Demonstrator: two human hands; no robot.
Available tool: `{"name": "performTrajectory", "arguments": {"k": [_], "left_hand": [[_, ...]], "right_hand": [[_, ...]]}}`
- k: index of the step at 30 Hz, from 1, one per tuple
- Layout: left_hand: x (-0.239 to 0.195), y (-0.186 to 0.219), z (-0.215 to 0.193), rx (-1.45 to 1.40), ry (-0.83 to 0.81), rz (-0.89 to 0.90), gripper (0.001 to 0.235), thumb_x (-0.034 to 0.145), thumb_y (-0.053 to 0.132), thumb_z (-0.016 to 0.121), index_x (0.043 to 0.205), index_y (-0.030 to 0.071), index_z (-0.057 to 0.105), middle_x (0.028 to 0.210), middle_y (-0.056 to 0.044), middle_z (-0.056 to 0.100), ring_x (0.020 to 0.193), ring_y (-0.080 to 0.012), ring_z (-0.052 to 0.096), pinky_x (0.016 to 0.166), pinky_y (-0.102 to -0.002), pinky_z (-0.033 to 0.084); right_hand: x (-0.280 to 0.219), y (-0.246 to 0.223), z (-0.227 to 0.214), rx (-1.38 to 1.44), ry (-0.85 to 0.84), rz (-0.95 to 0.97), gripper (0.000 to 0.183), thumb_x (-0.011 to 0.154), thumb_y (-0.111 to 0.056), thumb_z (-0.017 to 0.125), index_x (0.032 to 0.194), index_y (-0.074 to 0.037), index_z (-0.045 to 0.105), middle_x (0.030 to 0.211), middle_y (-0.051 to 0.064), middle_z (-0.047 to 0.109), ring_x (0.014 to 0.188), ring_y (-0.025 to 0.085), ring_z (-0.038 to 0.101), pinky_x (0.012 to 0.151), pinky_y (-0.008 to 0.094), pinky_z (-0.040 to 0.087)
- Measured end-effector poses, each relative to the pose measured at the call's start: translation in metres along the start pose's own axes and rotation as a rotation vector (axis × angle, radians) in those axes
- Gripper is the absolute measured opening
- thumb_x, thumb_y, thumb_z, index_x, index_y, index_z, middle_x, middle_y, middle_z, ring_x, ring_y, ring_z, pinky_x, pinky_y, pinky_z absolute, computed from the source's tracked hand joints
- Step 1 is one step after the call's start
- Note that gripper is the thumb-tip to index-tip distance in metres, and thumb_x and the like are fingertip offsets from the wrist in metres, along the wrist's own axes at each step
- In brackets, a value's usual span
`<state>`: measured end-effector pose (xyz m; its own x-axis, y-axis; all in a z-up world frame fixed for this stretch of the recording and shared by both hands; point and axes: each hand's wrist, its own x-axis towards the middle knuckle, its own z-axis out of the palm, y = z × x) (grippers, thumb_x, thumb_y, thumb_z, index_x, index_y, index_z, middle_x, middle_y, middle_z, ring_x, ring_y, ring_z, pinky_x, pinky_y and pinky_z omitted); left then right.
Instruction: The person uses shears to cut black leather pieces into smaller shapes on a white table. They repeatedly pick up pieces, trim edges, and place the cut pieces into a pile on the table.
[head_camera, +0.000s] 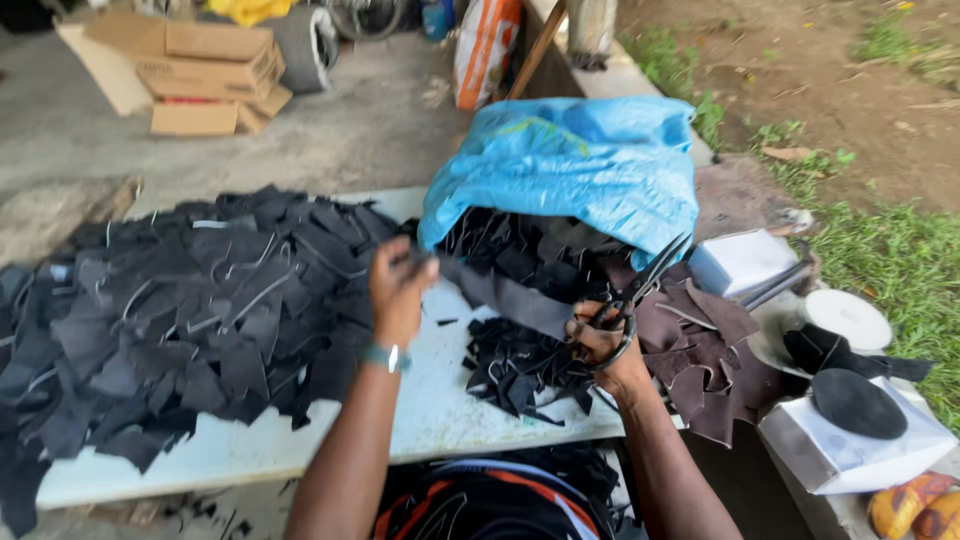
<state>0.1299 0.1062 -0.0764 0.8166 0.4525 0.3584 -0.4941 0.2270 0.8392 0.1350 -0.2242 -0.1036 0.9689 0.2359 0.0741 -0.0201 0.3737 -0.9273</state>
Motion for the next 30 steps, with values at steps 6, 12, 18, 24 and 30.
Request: {"name": "performTrajectory", "arguments": {"k": [6,12,18,24,30], "left_hand": [[0.066,0.081,0.039,0.52,-0.392,0.247,0.06,0.085,-0.002,0.077,0.135,0.007,0.045,0.101,-0.008,0.072,0.093,-0.0155,0.071,0.075,-0.032,0.058],[0.066,0.126,0.055,0.73,-0.372,0.246,0.054,0.08,0.0,0.082,0.124,0.007,0.05,0.092,-0.006,0.069,0.084,-0.0179,0.073,0.071,-0.033,0.056],[0.067,0.134,0.054,0.804,-0.388,0.164,0.055,0.077,0.002,0.083,0.122,0.01,0.052,0.088,-0.009,0.074,0.083,-0.0194,0.074,0.075,-0.035,0.058],[0.061,0.134,0.055,0.808,-0.5,0.274,0.052,0.079,0.002,0.083,0.121,0.009,0.053,0.085,-0.009,0.076,0.081,-0.0206,0.075,0.075,-0.035,0.057],[0.061,0.124,0.047,0.833,-0.504,0.175,0.051,0.079,0.005,0.083,0.12,0.01,0.054,0.084,-0.008,0.075,0.078,-0.0188,0.074,0.072,-0.035,0.057]], "right_hand": [[-0.037,0.024,0.057,0.178,-0.028,0.134,0.02,0.076,-0.005,0.075,0.095,-0.006,0.071,0.069,0.008,0.067,0.056,0.018,0.062,0.047,0.03,0.046],[-0.063,0.044,0.093,0.203,-0.063,0.06,0.012,0.079,-0.003,0.077,0.088,-0.002,0.069,0.063,0.008,0.064,0.056,0.017,0.061,0.05,0.033,0.049],[-0.071,0.038,0.097,0.261,-0.176,0.167,0.01,0.084,-0.008,0.077,0.087,-0.004,0.068,0.062,0.005,0.061,0.055,0.016,0.058,0.049,0.032,0.047],[-0.076,0.046,0.096,0.269,-0.147,0.236,0.008,0.084,-0.01,0.076,0.089,-0.007,0.071,0.063,0.004,0.063,0.057,0.015,0.058,0.048,0.033,0.045],[-0.082,0.046,0.094,0.227,-0.175,0.216,0.008,0.085,-0.009,0.078,0.087,-0.006,0.071,0.061,0.005,0.061,0.055,0.015,0.057,0.05,0.033,0.045]]}}
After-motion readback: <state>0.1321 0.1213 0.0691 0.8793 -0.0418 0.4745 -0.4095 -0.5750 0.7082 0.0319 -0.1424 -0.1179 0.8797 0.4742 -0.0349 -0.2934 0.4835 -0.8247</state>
